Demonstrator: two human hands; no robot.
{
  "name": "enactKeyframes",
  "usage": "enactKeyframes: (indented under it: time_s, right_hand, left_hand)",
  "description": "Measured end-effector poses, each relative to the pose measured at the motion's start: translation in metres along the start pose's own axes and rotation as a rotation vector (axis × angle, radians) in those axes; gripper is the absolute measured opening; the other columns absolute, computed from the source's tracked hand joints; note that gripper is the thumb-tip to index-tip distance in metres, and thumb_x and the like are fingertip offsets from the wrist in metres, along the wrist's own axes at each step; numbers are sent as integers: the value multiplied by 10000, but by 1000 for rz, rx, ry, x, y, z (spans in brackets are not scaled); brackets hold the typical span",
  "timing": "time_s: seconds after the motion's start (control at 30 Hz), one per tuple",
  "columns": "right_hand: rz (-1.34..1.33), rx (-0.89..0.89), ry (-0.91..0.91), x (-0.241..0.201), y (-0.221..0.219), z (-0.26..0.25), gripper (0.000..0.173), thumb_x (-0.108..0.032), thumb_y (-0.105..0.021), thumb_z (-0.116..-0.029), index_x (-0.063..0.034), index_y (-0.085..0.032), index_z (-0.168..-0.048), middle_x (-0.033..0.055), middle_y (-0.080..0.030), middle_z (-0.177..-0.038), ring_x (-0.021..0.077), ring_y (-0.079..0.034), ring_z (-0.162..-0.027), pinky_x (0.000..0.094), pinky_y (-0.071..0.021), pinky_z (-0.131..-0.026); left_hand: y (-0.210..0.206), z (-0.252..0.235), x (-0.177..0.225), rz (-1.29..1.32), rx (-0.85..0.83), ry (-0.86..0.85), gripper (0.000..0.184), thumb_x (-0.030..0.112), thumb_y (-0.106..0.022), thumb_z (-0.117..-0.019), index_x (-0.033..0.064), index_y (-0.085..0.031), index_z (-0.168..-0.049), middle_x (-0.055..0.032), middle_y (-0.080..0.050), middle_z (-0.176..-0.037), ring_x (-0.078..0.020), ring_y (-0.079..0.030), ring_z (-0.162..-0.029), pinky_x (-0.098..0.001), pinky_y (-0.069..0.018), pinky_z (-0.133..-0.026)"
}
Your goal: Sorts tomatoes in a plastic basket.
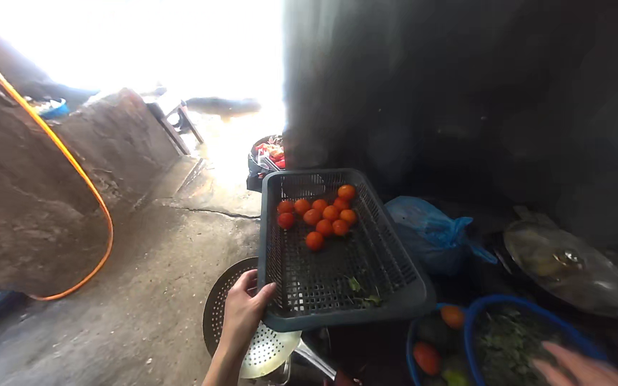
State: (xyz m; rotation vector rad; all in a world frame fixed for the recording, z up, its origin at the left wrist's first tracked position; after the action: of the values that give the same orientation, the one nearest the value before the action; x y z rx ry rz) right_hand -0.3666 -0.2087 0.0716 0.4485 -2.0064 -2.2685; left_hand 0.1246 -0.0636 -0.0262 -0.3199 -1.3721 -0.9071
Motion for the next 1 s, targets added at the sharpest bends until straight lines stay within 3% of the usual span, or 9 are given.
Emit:
enactKeyframes:
  time_s: [0.07, 0.13, 0.23, 0.33, 0.5, 0.63, 0.73, 0.9, 1.0]
  right_hand:
    - [-72, 255, 300, -72, 36, -23, 343, -244, -599, -1023, 37, -720, -1180, 266, -726, -1066, 441, -723, -930, 599, -582, -801]
    - [-137, 205, 538, -150, 20, -66, 304, -254, -608, -982, -49, -750, -1156, 153, -754, -996, 316, -746, -857, 512, -621, -754]
    - [16, -542, 515, -226, -87, -139, 390, -262, -653, -1001, -74, -647, -1343, 207, -687, -1211, 383, -651, -1144, 596, -487, -1018]
    - [263, -777, 429, -230, -180, -179, 592, -263, -773, -914, -24, -562, -1413, 295, -606, -1337, 484, -570, -1265, 683, -444, -1038]
    - [338, -807, 285, -228, -199, -188, 810, -263, -849, -826, 47, -451, -1461, 326, -580, -1345, 485, -585, -1245, 668, -478, -1005]
    - [387, -826, 367, -233, -201, -189, 596, -223, -825, -856, 72, -579, -1312, 317, -618, -1277, 477, -615, -1193, 677, -499, -956]
    - [431, -782, 400, -247, -197, -171, 252, -72, -649, -956, 72, -669, -1162, 299, -648, -1246, 472, -633, -1170, 665, -508, -955]
    - [479, -811, 412, -264, -203, -147, 229, -28, -542, -993, 51, -673, -1164, 274, -639, -1283, 460, -626, -1194, 646, -517, -943]
    - [455, -792, 428, -262, -199, -159, 221, -30, -550, -986, 66, -678, -1139, 284, -638, -1278, 469, -624, -1187, 653, -515, -932]
  left_hand:
    - [1, 0, 0, -19, -4, -10, 429, 257, -783, -813, 60, -680, -1180, -48, -740, -1037, -127, -724, -916, -332, -609, -804]
    - [1, -1, -1, -26, -16, -22, 437, 275, -785, -813, 71, -681, -1184, -38, -743, -1045, -122, -726, -925, -335, -613, -819]
    - [0, 3, -1, -61, -40, -10, 447, 290, -778, -853, 69, -664, -1224, -51, -739, -1071, -143, -724, -948, -369, -604, -857]
    - [1, 11, 3, -148, -25, -12, 420, 288, -745, -894, 59, -668, -1238, -75, -740, -1054, -177, -726, -924, -408, -596, -858]
    - [1, 8, 5, -245, -65, 5, 426, 317, -718, -904, 71, -668, -1248, -103, -739, -1033, -240, -725, -938, -482, -580, -873]
    - [2, 8, 3, -221, -54, -17, 441, 305, -735, -887, 44, -670, -1237, -125, -741, -1006, -262, -728, -909, -498, -583, -849]
    - [3, 8, 4, -221, -38, -24, 427, 279, -745, -879, 28, -673, -1217, -127, -743, -983, -258, -730, -876, -490, -587, -829]
    - [5, 6, -2, -248, -65, -3, 412, 235, -748, -878, -6, -674, -1204, -162, -738, -1003, -293, -728, -903, -518, -578, -846]
    - [2, -15, 3, -267, -127, 99, 402, 176, -744, -799, 17, -687, -1163, -163, -723, -1023, -313, -702, -956, -551, -550, -864]
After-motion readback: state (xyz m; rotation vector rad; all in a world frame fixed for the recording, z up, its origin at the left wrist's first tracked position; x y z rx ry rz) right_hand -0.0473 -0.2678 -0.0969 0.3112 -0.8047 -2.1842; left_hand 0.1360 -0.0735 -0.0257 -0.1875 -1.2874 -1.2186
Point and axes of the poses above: each hand's wrist, its own z-axis away from the middle knuckle, its own y-axis out of the back of the hand, x = y × z, the point moved 7 cm from there along -z, towards the middle knuckle
